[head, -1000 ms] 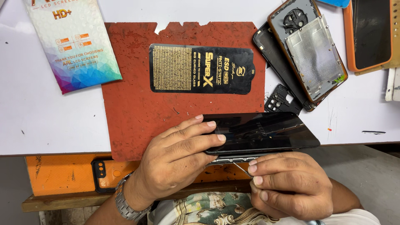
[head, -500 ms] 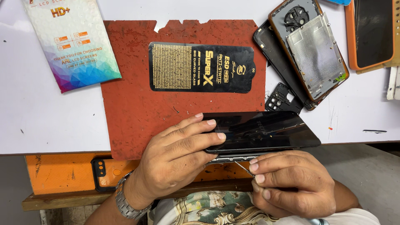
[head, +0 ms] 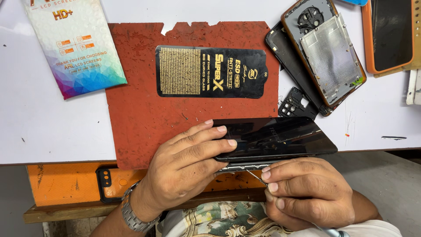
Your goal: The person disassembles a smartphone using a screwdriver, removes the back cover and internal components, and then reassembles the device by reconnecting the battery and screen. The person tests the screen functionality by pressing the power button.
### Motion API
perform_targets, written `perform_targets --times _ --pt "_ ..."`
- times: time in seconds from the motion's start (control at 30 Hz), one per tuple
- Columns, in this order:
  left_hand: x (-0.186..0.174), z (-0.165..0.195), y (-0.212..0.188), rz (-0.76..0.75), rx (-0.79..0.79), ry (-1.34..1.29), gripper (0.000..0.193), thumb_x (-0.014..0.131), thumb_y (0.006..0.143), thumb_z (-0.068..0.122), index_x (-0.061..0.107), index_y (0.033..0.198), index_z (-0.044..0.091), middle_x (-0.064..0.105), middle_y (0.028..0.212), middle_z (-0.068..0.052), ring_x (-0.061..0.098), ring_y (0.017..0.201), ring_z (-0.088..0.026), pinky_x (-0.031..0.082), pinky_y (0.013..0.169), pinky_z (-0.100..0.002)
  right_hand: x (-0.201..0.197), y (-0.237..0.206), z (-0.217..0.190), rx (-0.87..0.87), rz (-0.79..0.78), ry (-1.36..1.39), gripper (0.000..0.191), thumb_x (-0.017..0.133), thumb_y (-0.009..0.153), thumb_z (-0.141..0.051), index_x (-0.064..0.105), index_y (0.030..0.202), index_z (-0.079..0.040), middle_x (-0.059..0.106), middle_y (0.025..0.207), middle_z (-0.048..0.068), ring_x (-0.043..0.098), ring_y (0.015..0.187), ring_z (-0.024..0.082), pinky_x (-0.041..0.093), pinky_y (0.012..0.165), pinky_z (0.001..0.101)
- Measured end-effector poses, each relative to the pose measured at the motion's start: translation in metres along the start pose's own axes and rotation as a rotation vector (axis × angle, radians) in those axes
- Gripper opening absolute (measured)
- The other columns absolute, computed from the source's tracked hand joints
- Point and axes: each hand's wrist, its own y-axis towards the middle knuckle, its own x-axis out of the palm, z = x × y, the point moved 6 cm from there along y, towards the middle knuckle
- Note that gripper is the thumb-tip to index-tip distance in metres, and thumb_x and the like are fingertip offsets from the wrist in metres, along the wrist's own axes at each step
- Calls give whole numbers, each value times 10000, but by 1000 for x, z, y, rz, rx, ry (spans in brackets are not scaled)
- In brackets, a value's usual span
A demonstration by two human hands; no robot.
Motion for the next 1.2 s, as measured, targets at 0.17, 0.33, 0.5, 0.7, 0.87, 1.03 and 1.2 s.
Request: perform_targets --times 0.17,0.33,0.5,0.7,0.87,1.03,1.2 --pt "0 0 1 2 6 -7 79 823 842 67 747 856 52 744 1188 -93 705 1203 -285 582 1100 -493 -1 2 0 13 -34 -2 283 857 698 12 590 758 -64 666 834 91 752 851 246 629 726 405" --pt "0 0 1 -9 11 6 80 821 841 57 743 851 50 744 1186 -95 706 1202 -289 582 1098 -495 0 1 1 10 -6 13 291 854 680 32 592 762 -64 661 821 88 753 843 243 633 720 402" --pt "-1 1 3 -10 21 13 86 822 831 54 739 854 45 743 1179 -101 705 1202 -294 581 1097 -498 2 -1 3 -23 71 4 295 842 660 45 586 751 -70 658 792 80 756 808 233 631 698 393" --pt "-2 0 3 -11 26 8 93 823 822 52 737 855 42 741 1183 -105 703 1203 -297 580 1095 -499 2 0 3 -36 68 -18 287 827 662 55 580 735 -69 654 773 81 751 796 227 630 687 379" --pt "0 0 3 -5 20 12 96 828 820 54 735 847 50 742 1185 -98 702 1206 -294 578 1098 -496 2 0 3 -16 81 -28 286 828 661 53 579 729 -71 657 770 77 751 793 216 630 690 374" --pt "-1 0 3 -13 26 19 99 830 820 53 735 846 46 741 1185 -101 701 1206 -296 577 1098 -497 3 -1 4 -19 96 -32 287 830 657 56 582 727 -70 661 767 77 753 791 214 630 689 373" --pt "-2 0 4 -15 28 21 104 832 818 54 734 849 43 740 1185 -102 699 1209 -299 576 1098 -499 2 1 4 -21 69 -34 283 827 658 53 581 724 -70 661 764 75 752 794 215 628 694 376"
